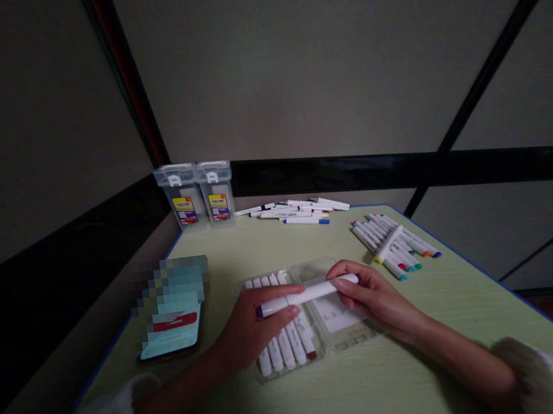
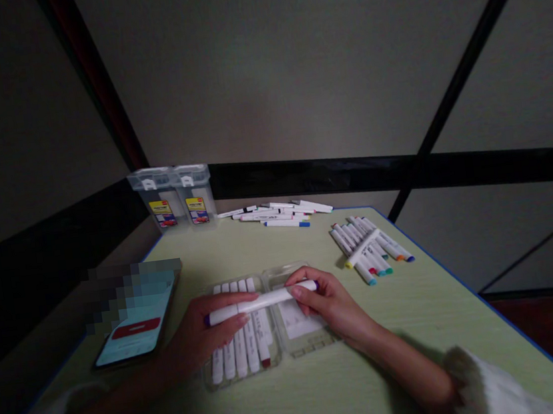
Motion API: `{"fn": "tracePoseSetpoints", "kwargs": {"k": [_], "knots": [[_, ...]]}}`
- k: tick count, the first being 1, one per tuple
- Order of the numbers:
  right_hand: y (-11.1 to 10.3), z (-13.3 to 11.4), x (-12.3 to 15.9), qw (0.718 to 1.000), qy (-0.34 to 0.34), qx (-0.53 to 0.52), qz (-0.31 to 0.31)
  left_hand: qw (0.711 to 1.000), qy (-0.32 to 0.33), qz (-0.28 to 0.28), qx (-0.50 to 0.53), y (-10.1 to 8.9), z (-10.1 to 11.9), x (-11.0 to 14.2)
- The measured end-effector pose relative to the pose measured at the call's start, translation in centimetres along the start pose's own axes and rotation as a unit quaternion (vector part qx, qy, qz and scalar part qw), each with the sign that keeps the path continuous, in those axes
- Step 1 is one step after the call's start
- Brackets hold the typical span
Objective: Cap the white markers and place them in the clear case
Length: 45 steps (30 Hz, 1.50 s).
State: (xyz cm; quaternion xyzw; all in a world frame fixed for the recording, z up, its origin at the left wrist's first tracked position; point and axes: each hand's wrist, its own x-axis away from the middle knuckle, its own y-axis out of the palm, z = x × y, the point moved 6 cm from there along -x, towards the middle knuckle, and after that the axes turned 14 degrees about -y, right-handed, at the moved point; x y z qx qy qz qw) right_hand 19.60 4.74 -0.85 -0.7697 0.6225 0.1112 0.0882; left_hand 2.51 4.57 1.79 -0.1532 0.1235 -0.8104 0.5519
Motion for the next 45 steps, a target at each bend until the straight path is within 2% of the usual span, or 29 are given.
{"fn": "tracePoseSetpoints", "kwargs": {"k": [10, 19, 35, 45], "knots": [[0.0, 0.1, 0.2, 1.0, -0.007, -0.016, 0.009, 0.997, -0.037, -0.018, 0.073, 0.2, -0.9, -0.3], [0.2, -0.6, 0.1, 0.999, -0.031, 0.02, 0.001, 0.989, -0.061, -0.014, 0.134, 0.0, -1.7, -1.0], [0.2, -0.3, 0.1, 1.0, -0.016, 0.016, -0.001, 0.995, -0.038, 0.008, 0.089, -0.2, -1.0, -0.9], [0.1, -0.2, 0.2, 1.0, -0.019, 0.006, 0.002, 0.995, -0.035, 0.001, 0.088, -0.2, -1.5, -1.2]]}}
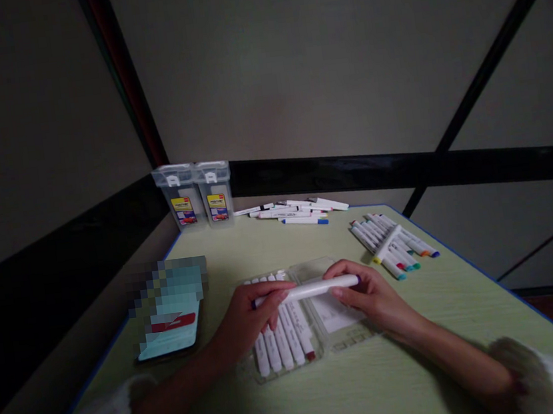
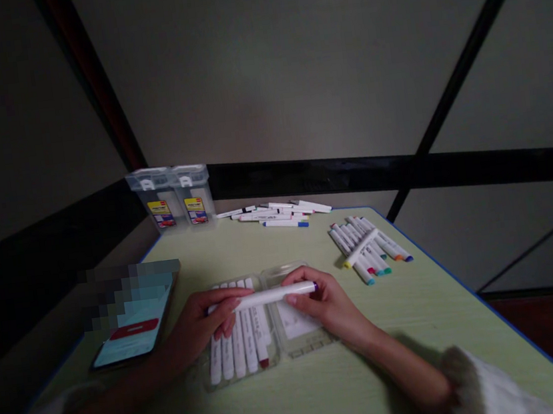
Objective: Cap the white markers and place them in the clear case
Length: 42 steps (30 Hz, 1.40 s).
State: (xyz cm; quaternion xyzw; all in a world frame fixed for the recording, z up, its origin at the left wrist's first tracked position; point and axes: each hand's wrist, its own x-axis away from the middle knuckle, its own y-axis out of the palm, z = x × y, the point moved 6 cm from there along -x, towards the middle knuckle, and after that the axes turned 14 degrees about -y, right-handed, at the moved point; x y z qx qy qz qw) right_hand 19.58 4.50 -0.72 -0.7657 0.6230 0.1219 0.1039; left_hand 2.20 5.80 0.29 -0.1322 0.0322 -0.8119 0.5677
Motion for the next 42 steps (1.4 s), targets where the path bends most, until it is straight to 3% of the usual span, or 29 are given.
{"fn": "tracePoseSetpoints", "kwargs": {"k": [6, 12, 29, 35, 42], "knots": [[0.0, 0.0, 0.0, 1.0, 0.014, 0.002, 0.007, 1.0, 0.005, 0.01, -0.027, -0.1, 0.3, 0.0], [-0.2, 0.3, 0.0, 0.999, 0.023, 0.007, 0.021, 0.994, 0.08, 0.011, -0.072, -0.1, 1.5, 0.4], [-0.3, 0.2, -0.1, 0.999, 0.018, 0.014, 0.025, 0.992, 0.066, 0.039, -0.104, -0.3, 1.1, 0.3], [-0.3, 0.3, -0.2, 1.0, 0.008, 0.011, 0.028, 0.988, 0.107, 0.054, -0.099, -0.3, 1.5, 0.7], [-0.4, 0.1, -0.1, 0.999, 0.01, 0.029, 0.04, 0.99, 0.101, 0.058, -0.082, -0.3, 1.6, 0.7]]}}
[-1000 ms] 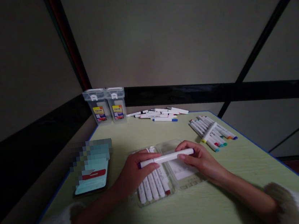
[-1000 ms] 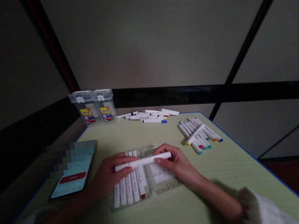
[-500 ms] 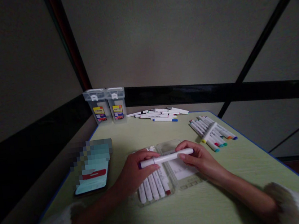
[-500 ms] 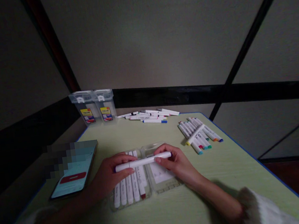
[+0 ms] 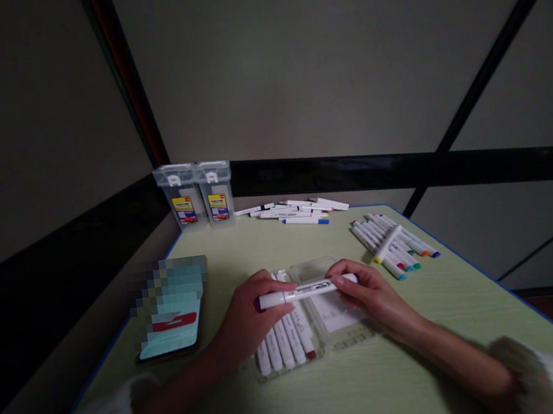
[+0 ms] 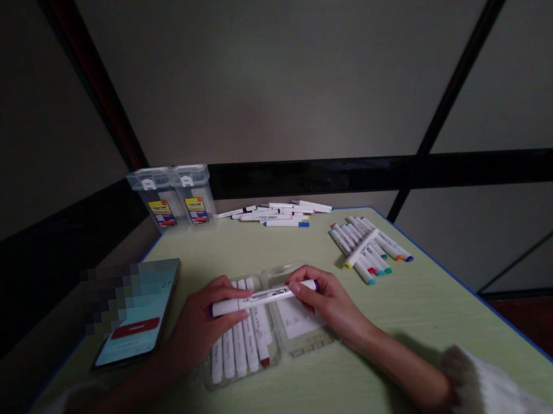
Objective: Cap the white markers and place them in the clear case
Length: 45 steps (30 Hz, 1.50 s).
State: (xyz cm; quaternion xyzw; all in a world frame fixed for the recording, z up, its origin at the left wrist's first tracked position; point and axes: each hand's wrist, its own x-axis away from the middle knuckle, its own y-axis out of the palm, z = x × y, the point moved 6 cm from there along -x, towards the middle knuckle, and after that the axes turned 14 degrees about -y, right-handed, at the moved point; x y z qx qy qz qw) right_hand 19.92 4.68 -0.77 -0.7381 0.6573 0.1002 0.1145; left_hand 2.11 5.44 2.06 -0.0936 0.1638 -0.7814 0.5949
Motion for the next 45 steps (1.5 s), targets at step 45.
{"fn": "tracePoseSetpoints", "kwargs": {"k": [45], "knots": [[2.3, -2.4, 1.2, 0.97, -0.189, 0.128, -0.088, 0.988, -0.004, -0.145, -0.048, 2.2, -0.1, 1.7]]}}
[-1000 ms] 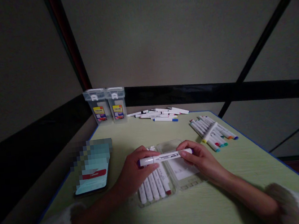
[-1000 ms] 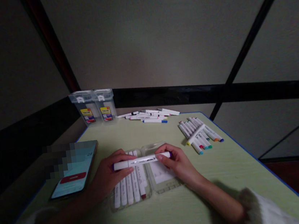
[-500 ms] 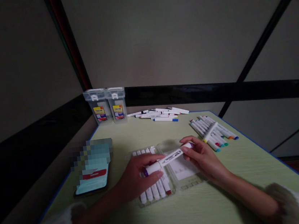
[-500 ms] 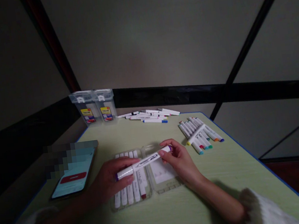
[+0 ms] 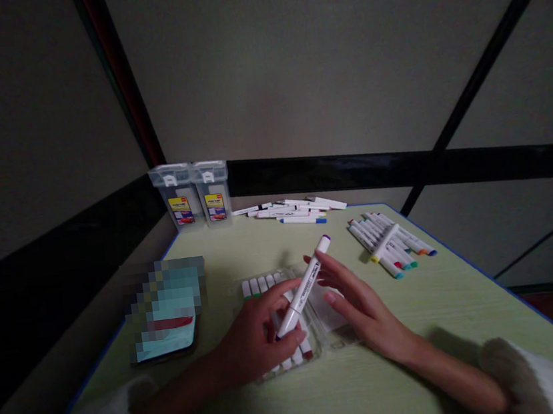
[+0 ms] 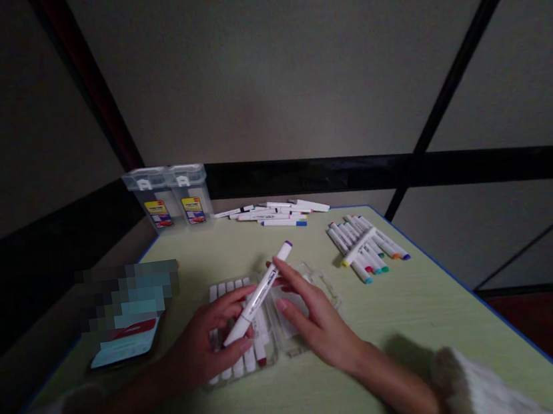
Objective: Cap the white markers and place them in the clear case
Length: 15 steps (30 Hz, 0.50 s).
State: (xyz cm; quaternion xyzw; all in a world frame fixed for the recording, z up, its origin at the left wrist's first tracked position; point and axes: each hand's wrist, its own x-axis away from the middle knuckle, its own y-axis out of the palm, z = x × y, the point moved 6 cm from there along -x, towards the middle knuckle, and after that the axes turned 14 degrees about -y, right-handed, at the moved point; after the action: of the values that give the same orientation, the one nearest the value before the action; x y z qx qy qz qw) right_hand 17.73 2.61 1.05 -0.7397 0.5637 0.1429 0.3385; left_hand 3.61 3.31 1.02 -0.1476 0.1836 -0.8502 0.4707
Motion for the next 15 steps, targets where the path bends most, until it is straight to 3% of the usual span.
{"fn": "tracePoseSetpoints", "kwargs": {"k": [4, 8, 15], "knots": [[1.8, -1.2, 0.5, 0.973, -0.076, 0.15, -0.161, 0.999, 0.001, -0.019, 0.026, 0.1, -0.3, 0.0], [2.5, -1.3, 0.5, 0.957, -0.086, 0.183, -0.206, 0.998, 0.033, -0.035, 0.042, 0.1, -0.2, 0.1], [3.4, -1.5, 0.3, 0.927, -0.087, 0.225, -0.287, 0.994, 0.079, 0.01, -0.069, -0.1, 1.1, 0.1]]}}
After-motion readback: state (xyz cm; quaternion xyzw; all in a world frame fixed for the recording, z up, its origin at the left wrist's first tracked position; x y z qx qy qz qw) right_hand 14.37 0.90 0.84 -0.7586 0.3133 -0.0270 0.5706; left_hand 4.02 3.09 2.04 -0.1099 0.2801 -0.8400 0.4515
